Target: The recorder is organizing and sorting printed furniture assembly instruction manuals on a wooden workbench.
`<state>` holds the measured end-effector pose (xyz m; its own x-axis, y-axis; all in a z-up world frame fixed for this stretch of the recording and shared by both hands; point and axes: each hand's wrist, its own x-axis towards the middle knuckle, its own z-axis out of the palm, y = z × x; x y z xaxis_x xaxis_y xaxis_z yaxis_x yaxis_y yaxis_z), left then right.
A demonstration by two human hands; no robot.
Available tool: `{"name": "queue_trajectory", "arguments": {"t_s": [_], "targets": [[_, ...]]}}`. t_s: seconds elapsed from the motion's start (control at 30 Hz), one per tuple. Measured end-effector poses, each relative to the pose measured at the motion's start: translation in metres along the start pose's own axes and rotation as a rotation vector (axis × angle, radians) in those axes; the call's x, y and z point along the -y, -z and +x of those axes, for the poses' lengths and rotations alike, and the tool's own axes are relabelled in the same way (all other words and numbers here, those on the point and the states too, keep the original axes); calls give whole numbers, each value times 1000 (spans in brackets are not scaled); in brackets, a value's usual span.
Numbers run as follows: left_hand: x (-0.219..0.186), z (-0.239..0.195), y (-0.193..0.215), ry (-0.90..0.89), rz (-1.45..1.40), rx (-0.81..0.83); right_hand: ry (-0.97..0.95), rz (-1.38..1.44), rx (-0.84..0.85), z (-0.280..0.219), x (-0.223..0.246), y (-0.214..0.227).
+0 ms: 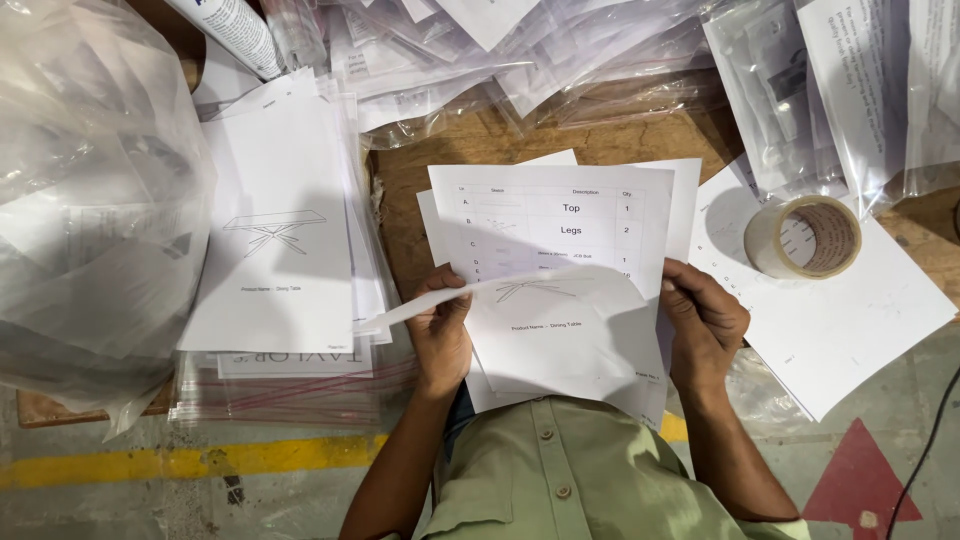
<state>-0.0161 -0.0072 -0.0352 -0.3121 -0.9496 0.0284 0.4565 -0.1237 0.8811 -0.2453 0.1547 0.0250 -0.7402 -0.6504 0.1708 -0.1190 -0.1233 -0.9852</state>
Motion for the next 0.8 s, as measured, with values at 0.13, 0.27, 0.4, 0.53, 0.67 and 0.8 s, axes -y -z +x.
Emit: {"name": "queue_trajectory", "arguments": {"t_s": [0.13,0.27,0.4,0.53,0.67,0.8], "targets": [[-3,1,-2,13,-18,4,-35,139,21,-3,-9,1],[-9,3,-9,-28,15,20,-28,176,45,-1,-6,-1],[0,0,-1,-8,74,21,-17,294,138,4,-6,1],[-20,1,-10,88,173,91,-148,97,29,16,-7,8],[-33,3,-21,223,372,123,-68,27,10,40,24,8],[-33,4,-28,136,261,204,-123,75,70,46,33,4]]}}
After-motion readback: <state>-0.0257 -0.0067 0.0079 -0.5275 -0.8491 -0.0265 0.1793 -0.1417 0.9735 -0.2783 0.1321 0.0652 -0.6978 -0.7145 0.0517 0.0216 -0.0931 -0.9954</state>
